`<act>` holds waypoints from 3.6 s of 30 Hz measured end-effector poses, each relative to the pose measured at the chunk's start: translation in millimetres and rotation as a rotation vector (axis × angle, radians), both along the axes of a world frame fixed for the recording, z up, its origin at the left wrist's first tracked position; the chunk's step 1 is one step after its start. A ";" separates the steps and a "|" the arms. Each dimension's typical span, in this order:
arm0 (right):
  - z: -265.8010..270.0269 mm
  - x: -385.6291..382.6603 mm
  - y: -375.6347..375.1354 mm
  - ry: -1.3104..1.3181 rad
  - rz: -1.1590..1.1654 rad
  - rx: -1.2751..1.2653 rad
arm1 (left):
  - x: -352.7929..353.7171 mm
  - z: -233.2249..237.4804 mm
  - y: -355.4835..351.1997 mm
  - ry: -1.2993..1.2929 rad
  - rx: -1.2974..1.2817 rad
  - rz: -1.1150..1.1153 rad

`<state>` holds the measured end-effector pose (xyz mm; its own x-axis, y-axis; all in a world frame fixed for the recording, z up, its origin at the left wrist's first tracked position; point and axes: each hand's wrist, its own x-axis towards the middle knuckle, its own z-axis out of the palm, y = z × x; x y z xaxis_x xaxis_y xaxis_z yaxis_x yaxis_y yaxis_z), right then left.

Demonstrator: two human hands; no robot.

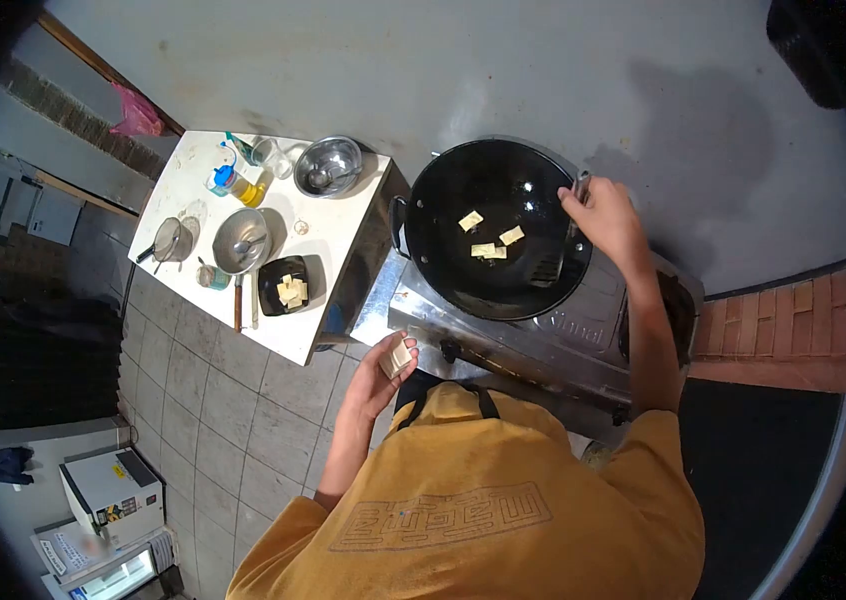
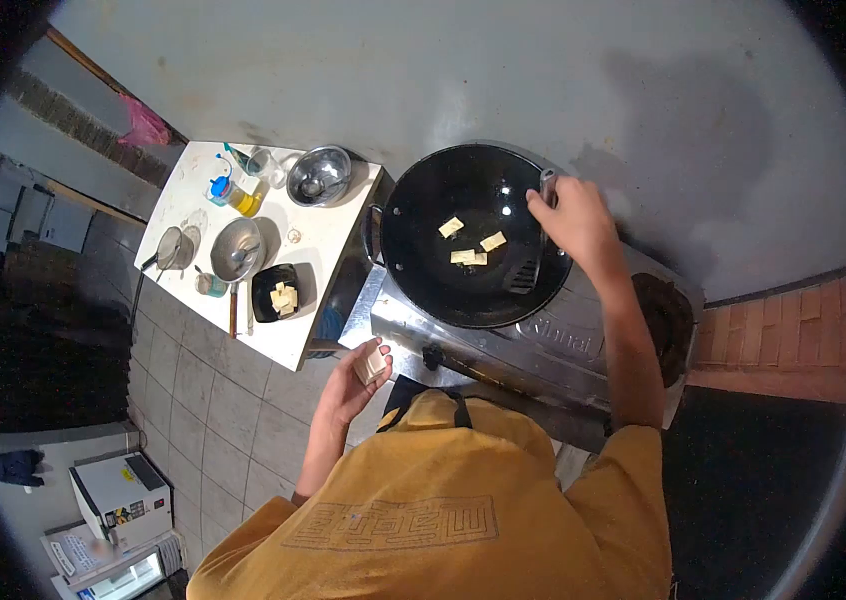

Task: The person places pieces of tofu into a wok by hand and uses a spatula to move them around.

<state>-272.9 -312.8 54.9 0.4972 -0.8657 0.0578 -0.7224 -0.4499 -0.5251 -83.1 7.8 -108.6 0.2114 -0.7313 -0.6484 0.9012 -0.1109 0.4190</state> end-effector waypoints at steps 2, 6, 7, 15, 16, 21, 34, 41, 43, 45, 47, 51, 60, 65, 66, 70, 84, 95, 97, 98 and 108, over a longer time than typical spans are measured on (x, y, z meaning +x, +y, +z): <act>-11.9 3.4 -0.8 -0.012 -0.016 0.049 | 0.5 1.2 -1.0 -0.012 -0.008 -0.004; -26.7 11.1 3.4 -0.108 -0.027 0.087 | 0.0 4.0 1.3 -0.013 0.013 -0.004; -28.2 11.9 3.9 -0.164 -0.013 0.084 | -0.3 3.8 1.5 -0.013 0.020 -0.004; -31.7 20.6 -2.2 -0.368 0.001 0.094 | -3.1 3.5 -5.2 0.004 0.032 -0.005; -28.0 21.8 -1.9 -0.379 0.009 0.092 | -3.4 5.1 -6.6 0.010 0.037 -0.004; -2.8 20.1 2.6 -0.304 0.008 0.058 | -2.5 7.5 -8.8 -0.004 0.046 -0.011; -18.3 -4.1 -26.8 -0.099 0.057 0.043 | -3.1 5.5 -9.5 -0.001 0.055 -0.033; -65.2 1.5 -21.3 -0.327 0.022 0.200 | -1.2 1.5 -6.6 -0.002 0.028 -0.011; -79.5 1.1 -19.3 -0.363 0.033 0.210 | -1.2 -0.3 -4.5 -0.005 0.025 -0.014; -86.5 -0.2 -12.8 -0.458 -0.004 0.249 | -1.7 -2.0 -3.6 0.000 0.029 -0.015; -89.7 -0.2 -10.0 -0.473 -0.017 0.274 | -3.4 -1.2 -3.9 0.005 0.032 -0.020; -85.9 2.2 -5.9 -0.495 -0.021 0.251 | -6.3 1.9 -6.2 -0.007 0.046 -0.025; -69.2 1.6 -5.3 -0.402 -0.023 0.055 | -5.7 1.1 -5.6 0.000 0.041 -0.010; -96.1 1.1 -18.4 -0.543 0.036 0.243 | -3.8 3.5 -7.4 -0.004 0.049 -0.009; -97.5 1.7 -18.2 -0.614 0.054 0.367 | -2.8 3.7 -6.5 0.000 0.045 -0.011; -101.5 3.3 -15.0 -0.660 0.040 0.529 | -1.4 7.1 -6.4 0.001 0.061 -0.006; -89.8 -8.5 -16.4 -0.782 0.091 0.803 | 2.4 1.2 -1.3 0.024 0.032 0.007; -16.9 -51.4 -77.0 -0.328 0.184 0.520 | 0.7 1.9 -3.7 0.022 0.026 0.006; -14.1 -47.3 -82.9 -0.322 0.231 0.489 | 0.9 1.5 -5.4 0.025 0.021 0.009; -13.3 -44.6 -86.1 -0.321 0.276 0.461 | 1.1 1.5 -6.1 0.024 0.020 0.010; -27.0 -5.6 -124.6 -0.132 0.391 0.300 | 7.1 3.0 3.9 -0.018 0.067 0.077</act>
<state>-278.4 -437.4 27.8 0.7924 -0.6047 -0.0803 -0.4490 -0.4890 -0.7479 -76.0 11.7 -105.6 0.2773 -0.6678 -0.6907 0.9004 -0.0701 0.4293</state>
